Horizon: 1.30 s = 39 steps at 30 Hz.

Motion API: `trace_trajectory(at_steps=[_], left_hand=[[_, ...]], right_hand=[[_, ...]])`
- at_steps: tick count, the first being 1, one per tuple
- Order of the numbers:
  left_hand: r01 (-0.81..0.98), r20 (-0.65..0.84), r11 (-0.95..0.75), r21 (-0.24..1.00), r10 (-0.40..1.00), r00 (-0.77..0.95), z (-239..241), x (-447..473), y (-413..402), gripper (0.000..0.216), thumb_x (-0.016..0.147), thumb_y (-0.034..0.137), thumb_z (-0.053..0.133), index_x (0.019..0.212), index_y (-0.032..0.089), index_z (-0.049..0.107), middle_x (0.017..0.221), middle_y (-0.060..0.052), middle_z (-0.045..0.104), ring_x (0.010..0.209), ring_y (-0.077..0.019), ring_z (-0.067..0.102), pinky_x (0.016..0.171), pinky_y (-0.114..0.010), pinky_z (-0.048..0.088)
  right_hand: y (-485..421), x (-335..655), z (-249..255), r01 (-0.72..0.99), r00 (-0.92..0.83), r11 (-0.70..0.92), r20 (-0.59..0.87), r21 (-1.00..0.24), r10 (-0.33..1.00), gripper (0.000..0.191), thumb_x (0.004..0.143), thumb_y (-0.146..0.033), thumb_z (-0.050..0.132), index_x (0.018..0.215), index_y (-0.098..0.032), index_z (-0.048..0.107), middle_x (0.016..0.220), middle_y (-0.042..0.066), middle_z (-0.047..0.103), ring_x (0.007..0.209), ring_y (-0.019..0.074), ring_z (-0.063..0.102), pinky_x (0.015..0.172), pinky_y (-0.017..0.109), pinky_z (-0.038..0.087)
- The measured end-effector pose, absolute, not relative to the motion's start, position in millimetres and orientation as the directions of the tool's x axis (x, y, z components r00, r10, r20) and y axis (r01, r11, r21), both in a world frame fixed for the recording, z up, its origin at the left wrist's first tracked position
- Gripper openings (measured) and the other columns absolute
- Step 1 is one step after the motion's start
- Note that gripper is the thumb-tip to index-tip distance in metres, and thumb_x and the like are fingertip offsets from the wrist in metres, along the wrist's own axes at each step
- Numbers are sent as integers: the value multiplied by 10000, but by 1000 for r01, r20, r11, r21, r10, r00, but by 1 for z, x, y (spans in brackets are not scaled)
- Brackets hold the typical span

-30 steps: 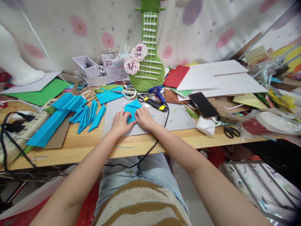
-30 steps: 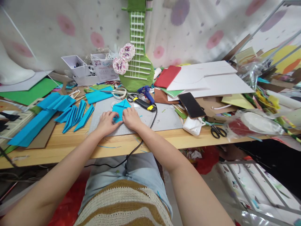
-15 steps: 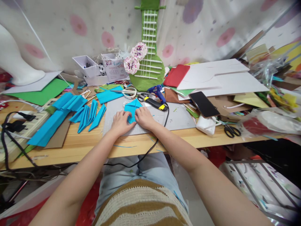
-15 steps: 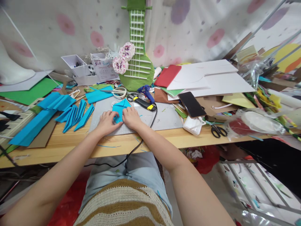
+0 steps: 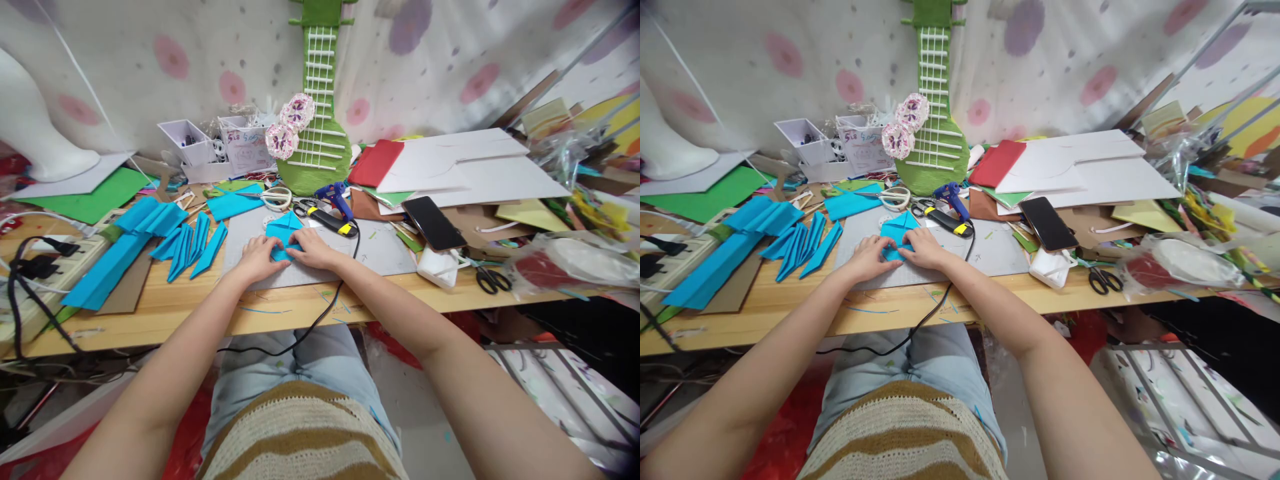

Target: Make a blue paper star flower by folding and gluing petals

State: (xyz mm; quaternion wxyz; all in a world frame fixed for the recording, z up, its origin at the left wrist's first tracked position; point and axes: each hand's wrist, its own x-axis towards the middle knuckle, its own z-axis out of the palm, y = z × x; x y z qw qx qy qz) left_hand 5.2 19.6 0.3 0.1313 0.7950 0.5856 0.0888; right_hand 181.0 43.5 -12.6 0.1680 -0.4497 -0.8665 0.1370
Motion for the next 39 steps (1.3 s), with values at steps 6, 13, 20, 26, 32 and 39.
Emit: trace_trajectory(at_steps=[6,13,20,26,32,39], left_hand=[[912,-6,-244,331,965,261,2,7,17,402,730,501,582,1051,263,547,1108,-78,524,1101,-294,435,915,-430,341],[902,-3,-276,331,956,294,1,5,19,382,725,495,594,1023,261,550,1086,-73,524,1082,-288,444,898,-417,352],[910,-13,-267,317,958,286,4,6,18,372,724,490,604,1013,261,554,1041,-76,521,1065,-292,451,873,-413,358],[896,37,-278,347,959,283,-1,5,17,369,704,477,635,984,251,552,1040,-67,529,1055,-277,454,874,-400,365],[741,256,-270,614,957,137,-9,-6,20,192,791,375,541,900,218,524,976,-41,568,919,-180,506,841,-322,413],[773,238,-142,618,971,-12,-6,-11,27,186,762,277,535,939,219,527,1016,-59,585,965,-207,525,884,-366,415]], right_hand=[[35,185,-14,727,-498,550,236,-411,834,381,777,-353,601,1074,-131,513,1088,110,539,1029,223,429,903,341,353],[33,187,-18,772,-392,489,301,-407,869,387,786,-260,539,1149,-138,485,1136,136,497,1074,249,401,929,384,338],[34,194,-24,826,-300,408,310,-389,902,355,797,-167,454,1150,-149,496,1138,145,503,1085,266,384,930,409,324],[37,195,-30,832,-220,357,340,-424,914,330,797,-95,384,1091,-151,523,1093,136,519,1032,257,393,906,398,332],[38,197,-28,816,-123,320,396,-481,910,346,749,-23,324,985,-149,543,994,118,522,965,235,408,889,358,350],[36,200,-22,816,-160,320,343,-481,925,405,679,12,348,971,-165,564,1057,112,518,1015,237,421,899,363,368]])
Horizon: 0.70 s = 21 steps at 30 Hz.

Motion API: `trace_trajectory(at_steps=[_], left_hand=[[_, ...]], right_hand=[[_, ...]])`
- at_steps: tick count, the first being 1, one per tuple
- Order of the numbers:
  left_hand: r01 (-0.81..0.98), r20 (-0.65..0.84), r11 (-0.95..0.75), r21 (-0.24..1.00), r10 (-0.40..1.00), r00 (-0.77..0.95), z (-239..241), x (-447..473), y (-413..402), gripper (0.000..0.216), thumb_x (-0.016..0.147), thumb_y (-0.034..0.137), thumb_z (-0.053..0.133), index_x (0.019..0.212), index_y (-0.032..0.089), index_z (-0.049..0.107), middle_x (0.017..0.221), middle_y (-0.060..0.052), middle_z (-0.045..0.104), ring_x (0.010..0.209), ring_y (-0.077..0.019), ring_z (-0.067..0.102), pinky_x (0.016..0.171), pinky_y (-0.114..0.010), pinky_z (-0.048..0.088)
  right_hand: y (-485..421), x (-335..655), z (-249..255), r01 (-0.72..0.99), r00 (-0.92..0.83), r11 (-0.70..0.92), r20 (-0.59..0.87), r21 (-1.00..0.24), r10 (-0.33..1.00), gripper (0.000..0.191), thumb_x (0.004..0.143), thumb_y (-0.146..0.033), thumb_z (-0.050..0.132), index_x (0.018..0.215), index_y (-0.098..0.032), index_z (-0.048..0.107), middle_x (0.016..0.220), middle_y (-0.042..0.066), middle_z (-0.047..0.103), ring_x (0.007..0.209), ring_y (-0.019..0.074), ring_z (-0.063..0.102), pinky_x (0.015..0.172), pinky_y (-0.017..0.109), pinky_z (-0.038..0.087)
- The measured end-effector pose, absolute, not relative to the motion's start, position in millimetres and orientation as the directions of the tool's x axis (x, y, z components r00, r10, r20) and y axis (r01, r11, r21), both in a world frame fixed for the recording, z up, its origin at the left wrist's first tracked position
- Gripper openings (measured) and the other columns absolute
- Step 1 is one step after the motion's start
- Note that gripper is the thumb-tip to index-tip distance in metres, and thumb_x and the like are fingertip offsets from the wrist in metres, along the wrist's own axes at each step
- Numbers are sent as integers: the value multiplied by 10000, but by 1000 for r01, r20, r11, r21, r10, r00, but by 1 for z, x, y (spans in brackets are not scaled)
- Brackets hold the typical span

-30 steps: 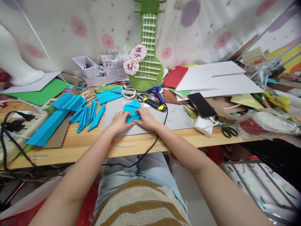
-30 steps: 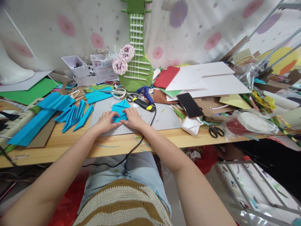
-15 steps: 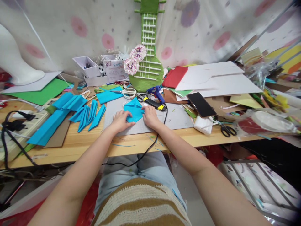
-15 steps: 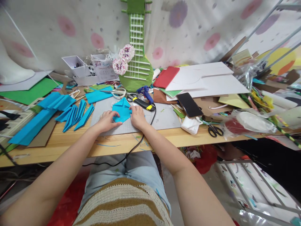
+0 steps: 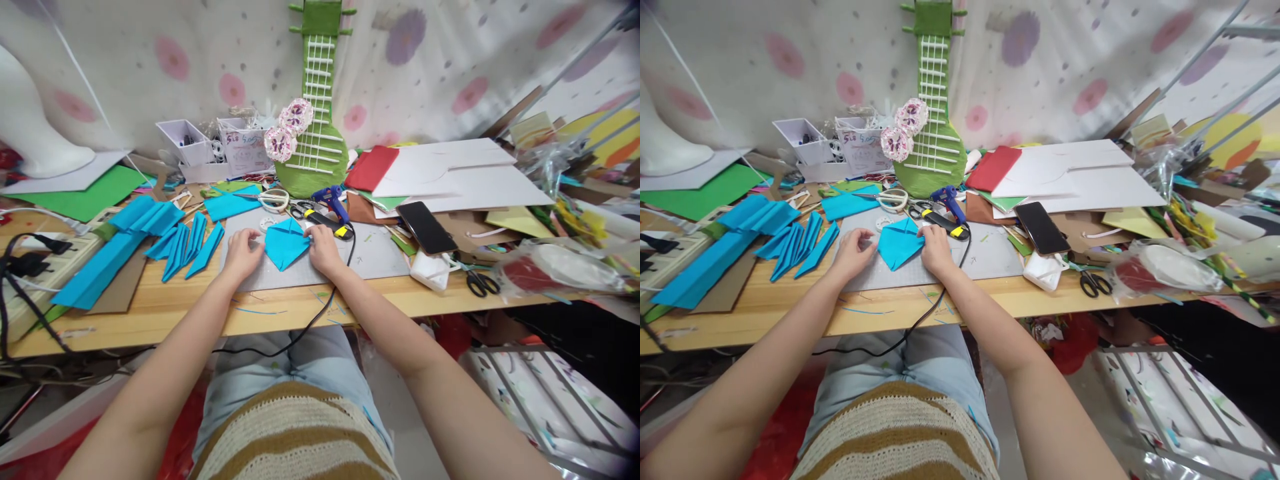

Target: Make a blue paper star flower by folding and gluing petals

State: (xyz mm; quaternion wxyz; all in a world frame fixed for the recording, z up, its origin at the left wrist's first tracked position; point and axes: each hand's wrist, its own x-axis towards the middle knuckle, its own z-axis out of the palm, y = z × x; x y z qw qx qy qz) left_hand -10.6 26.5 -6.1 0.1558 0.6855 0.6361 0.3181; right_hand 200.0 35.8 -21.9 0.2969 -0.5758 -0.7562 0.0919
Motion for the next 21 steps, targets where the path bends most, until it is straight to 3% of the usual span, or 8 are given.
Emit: trace_trajectory(at_steps=[4,9,13,16,21], left_hand=[[782,140,-77,619,990,-14,0,1,44,382,721,292,598,1076,203,489,1041,-77,609,1014,-231,541,901,-380,408],[670,-121,126,731,991,-54,10,10,68,408,655,208,635,1039,170,501,794,-26,612,707,-171,599,639,-284,464],[352,-22,84,932,984,-179,15,14,60,441,714,129,536,1129,190,398,740,30,538,512,-86,533,507,-217,454],[104,52,-18,994,941,-333,12,22,38,554,760,120,491,1235,250,237,900,-1,543,530,-68,563,515,-228,507],[-16,-124,124,992,952,-279,2,32,8,609,730,93,513,1236,228,201,1009,-74,542,607,-118,633,497,-280,555]], right_hand=[[37,200,-21,793,-177,319,304,-520,936,491,647,28,349,1069,-145,532,1121,118,532,1049,222,451,935,360,374],[43,202,-24,634,-146,312,287,-708,947,539,623,8,359,1123,-153,482,1156,101,545,1066,192,504,950,358,407],[47,205,-28,540,-73,325,341,-777,937,598,563,-9,372,1131,-180,454,1185,90,521,1134,199,468,972,388,398],[44,205,-25,556,-66,381,417,-739,906,622,547,-29,393,1149,-174,444,1208,109,492,1163,217,432,1002,406,364],[33,199,-13,609,-325,577,492,-544,807,599,536,-56,425,1125,-151,480,1202,128,499,1167,240,406,1029,410,304]])
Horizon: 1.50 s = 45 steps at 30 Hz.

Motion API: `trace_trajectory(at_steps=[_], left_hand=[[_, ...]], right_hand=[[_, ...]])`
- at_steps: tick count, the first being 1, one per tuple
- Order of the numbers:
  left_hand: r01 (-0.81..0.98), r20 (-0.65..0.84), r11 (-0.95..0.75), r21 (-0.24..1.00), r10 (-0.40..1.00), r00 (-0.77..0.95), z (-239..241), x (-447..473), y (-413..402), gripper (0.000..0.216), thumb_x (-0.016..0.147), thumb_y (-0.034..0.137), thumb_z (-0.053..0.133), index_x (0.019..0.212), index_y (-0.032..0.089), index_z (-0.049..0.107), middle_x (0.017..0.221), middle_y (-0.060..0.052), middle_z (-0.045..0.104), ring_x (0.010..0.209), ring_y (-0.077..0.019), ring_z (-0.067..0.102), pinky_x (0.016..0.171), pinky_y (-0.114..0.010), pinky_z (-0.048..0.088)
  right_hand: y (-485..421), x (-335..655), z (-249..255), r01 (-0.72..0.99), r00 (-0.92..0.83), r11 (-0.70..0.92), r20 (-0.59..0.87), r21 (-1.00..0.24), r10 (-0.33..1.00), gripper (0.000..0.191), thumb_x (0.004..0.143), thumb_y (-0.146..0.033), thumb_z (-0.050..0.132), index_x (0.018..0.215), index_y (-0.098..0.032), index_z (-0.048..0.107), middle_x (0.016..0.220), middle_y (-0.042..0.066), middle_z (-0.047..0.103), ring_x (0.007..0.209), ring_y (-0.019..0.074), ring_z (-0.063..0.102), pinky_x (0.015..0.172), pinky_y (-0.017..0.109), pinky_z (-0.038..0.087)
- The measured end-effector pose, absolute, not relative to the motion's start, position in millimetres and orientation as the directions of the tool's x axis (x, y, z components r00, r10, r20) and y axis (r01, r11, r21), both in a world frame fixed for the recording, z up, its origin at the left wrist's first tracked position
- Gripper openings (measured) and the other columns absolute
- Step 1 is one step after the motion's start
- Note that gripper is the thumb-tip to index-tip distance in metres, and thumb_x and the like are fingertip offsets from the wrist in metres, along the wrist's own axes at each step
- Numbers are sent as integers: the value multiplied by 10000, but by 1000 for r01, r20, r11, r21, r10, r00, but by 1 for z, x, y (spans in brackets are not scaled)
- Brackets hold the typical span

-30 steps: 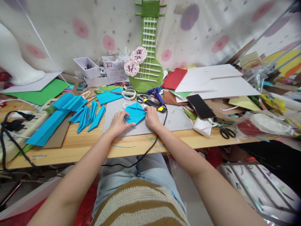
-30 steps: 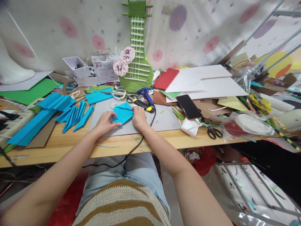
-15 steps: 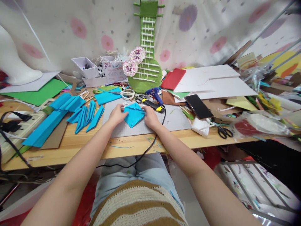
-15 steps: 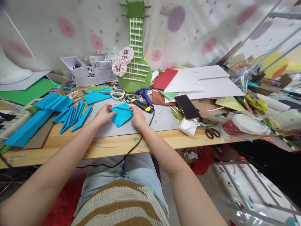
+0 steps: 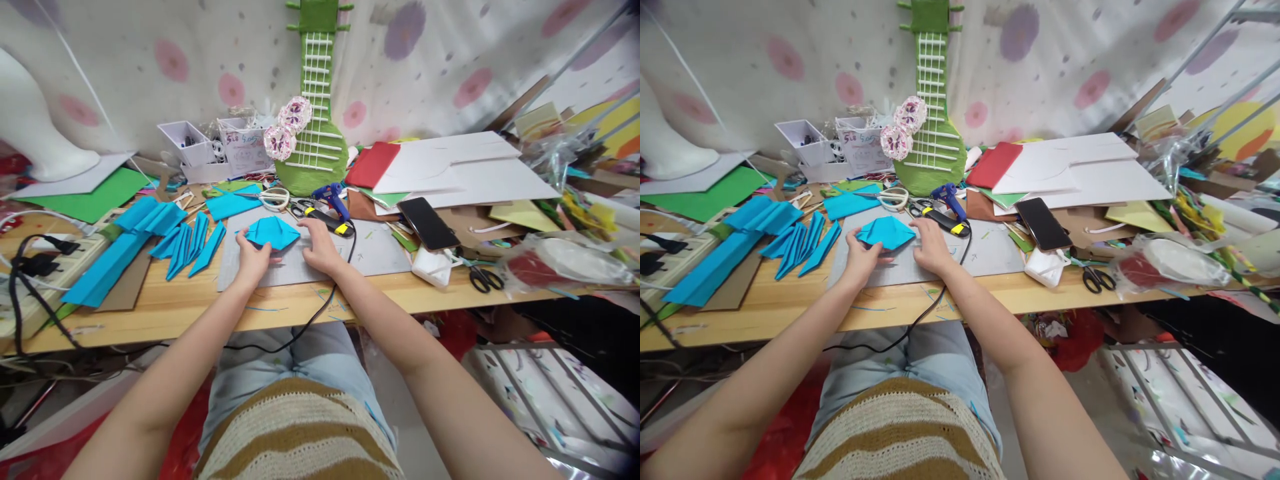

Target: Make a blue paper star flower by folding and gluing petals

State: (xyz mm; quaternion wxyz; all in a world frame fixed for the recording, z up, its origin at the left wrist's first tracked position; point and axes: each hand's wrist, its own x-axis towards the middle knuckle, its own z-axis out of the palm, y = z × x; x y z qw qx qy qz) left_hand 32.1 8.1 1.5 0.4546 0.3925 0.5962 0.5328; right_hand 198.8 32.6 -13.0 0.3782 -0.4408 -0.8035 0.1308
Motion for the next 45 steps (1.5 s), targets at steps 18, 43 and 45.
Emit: trace_trajectory(at_steps=[18,43,45], left_hand=[[745,247,-221,630,966,78,2,-9,2,298,711,194,536,1002,204,597,734,16,565,655,-126,536,622,-255,431],[678,175,-65,732,980,-96,-10,-16,12,425,772,324,587,1181,236,513,883,-13,672,825,-169,621,743,-292,457],[653,179,-55,755,976,-125,-9,-13,14,454,757,311,601,1185,224,478,894,-14,662,812,-157,618,718,-278,454]], right_hand=[[29,178,-10,753,-517,618,376,-227,769,190,854,-239,453,952,-156,593,937,91,641,915,212,523,816,314,362],[32,175,-11,658,-255,291,158,-694,954,132,817,-236,553,937,-192,584,844,12,645,830,138,552,754,257,408],[32,173,-10,683,-244,297,174,-668,954,156,818,-231,549,967,-192,570,864,15,646,855,149,544,768,266,400]])
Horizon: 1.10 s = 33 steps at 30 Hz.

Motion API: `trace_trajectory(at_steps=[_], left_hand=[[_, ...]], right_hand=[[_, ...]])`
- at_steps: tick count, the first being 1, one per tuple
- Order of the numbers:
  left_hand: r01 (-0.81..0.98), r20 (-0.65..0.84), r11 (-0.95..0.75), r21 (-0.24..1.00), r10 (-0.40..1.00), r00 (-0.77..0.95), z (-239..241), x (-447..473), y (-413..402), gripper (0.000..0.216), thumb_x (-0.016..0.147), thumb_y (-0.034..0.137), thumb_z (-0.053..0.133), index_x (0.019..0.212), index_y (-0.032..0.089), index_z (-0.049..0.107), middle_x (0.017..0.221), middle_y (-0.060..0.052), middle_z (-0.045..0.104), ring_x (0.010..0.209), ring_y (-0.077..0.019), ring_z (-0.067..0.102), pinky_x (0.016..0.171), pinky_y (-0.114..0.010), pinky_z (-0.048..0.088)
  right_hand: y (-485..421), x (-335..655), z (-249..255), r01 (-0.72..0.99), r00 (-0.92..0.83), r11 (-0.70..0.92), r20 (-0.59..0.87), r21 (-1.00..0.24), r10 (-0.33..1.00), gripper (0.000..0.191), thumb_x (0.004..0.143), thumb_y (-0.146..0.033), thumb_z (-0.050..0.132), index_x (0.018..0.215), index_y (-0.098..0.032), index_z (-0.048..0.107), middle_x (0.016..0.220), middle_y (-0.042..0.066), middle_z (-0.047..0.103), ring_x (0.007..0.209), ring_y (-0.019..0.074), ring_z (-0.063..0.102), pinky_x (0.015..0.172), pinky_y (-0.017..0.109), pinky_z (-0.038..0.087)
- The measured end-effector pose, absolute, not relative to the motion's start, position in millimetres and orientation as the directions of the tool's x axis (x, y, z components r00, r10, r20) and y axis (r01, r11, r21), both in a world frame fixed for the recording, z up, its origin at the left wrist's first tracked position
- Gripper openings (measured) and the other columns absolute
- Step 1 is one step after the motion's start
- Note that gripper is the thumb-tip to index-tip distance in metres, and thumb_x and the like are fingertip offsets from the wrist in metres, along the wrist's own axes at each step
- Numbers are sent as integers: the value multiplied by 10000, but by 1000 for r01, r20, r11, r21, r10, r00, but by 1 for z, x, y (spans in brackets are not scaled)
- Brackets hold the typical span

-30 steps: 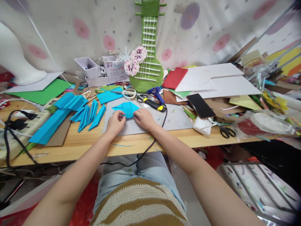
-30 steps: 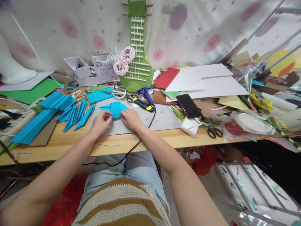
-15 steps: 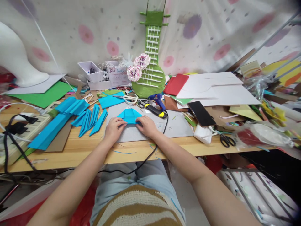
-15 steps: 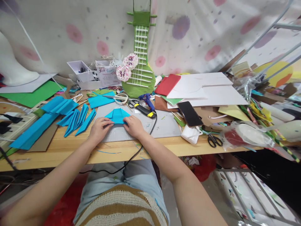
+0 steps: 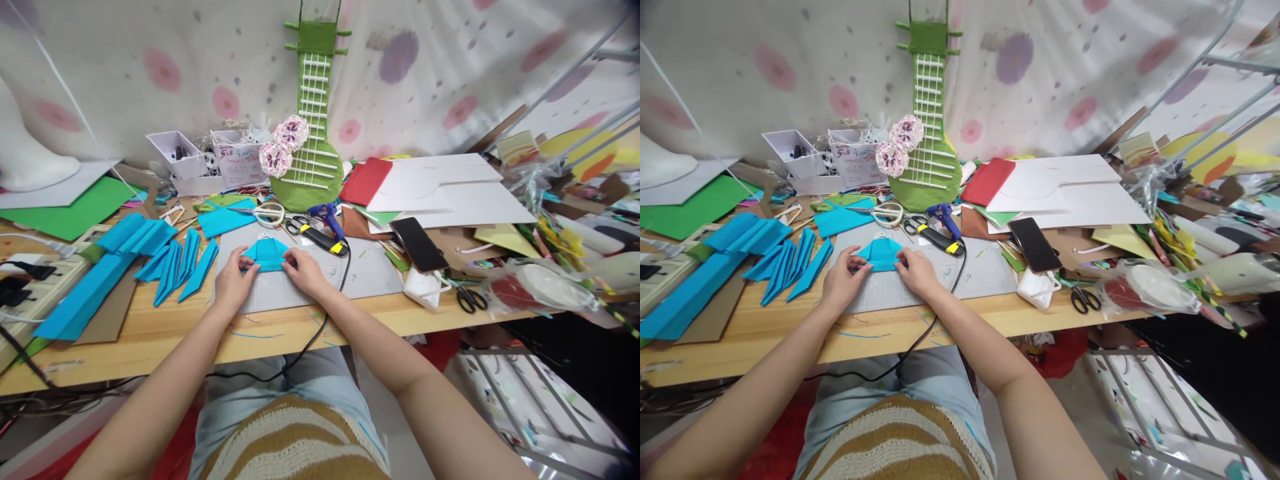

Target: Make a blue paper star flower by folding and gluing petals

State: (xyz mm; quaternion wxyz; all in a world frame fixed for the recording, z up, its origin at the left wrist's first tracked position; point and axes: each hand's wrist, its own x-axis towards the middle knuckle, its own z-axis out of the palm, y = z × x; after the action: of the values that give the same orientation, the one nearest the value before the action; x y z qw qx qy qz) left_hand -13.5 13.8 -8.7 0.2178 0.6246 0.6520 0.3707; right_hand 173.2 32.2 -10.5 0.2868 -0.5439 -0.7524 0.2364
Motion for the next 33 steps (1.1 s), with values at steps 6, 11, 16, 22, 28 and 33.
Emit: trace_trajectory(at_steps=[6,11,16,22,28,33], left_hand=[[659,180,-30,752,971,-161,-7,-10,16,392,737,286,610,1096,213,470,816,8,633,756,-145,602,704,-274,439],[657,190,-42,753,969,-157,-10,-10,17,369,733,276,595,1060,210,438,801,12,623,742,-144,587,681,-269,431],[693,189,-23,721,968,-165,-10,-9,16,352,729,276,592,1035,218,428,802,13,621,705,-146,564,667,-274,416],[737,171,8,676,971,-167,-7,-7,15,337,744,267,584,1037,224,423,808,7,625,739,-165,584,666,-279,402],[756,173,-1,654,974,-149,-7,-7,16,316,757,247,578,1038,219,437,814,0,618,742,-172,574,666,-280,398],[825,251,-78,560,965,-79,-8,-7,16,184,775,238,558,958,222,536,871,-38,578,849,-200,546,736,-313,411]], right_hand=[[33,169,-9,783,-288,336,174,-523,942,189,854,-231,507,1035,-184,532,915,38,646,893,178,531,775,279,385],[36,163,-12,877,-307,343,157,-336,939,208,897,-254,439,1070,-161,504,990,91,630,904,214,529,770,312,385],[38,158,-15,917,-307,330,134,-223,942,230,922,-287,388,1061,-143,502,970,119,619,895,239,527,760,337,389],[40,154,-16,933,-293,308,106,-183,950,232,930,-291,366,1055,-149,500,972,133,607,897,237,530,766,346,395],[39,154,-13,938,-300,314,107,-150,948,217,927,-265,367,1058,-147,494,964,124,605,895,224,534,767,336,407],[40,153,-11,942,-284,296,98,-158,954,230,934,-263,342,1068,-151,490,967,126,590,881,225,549,744,334,417]])
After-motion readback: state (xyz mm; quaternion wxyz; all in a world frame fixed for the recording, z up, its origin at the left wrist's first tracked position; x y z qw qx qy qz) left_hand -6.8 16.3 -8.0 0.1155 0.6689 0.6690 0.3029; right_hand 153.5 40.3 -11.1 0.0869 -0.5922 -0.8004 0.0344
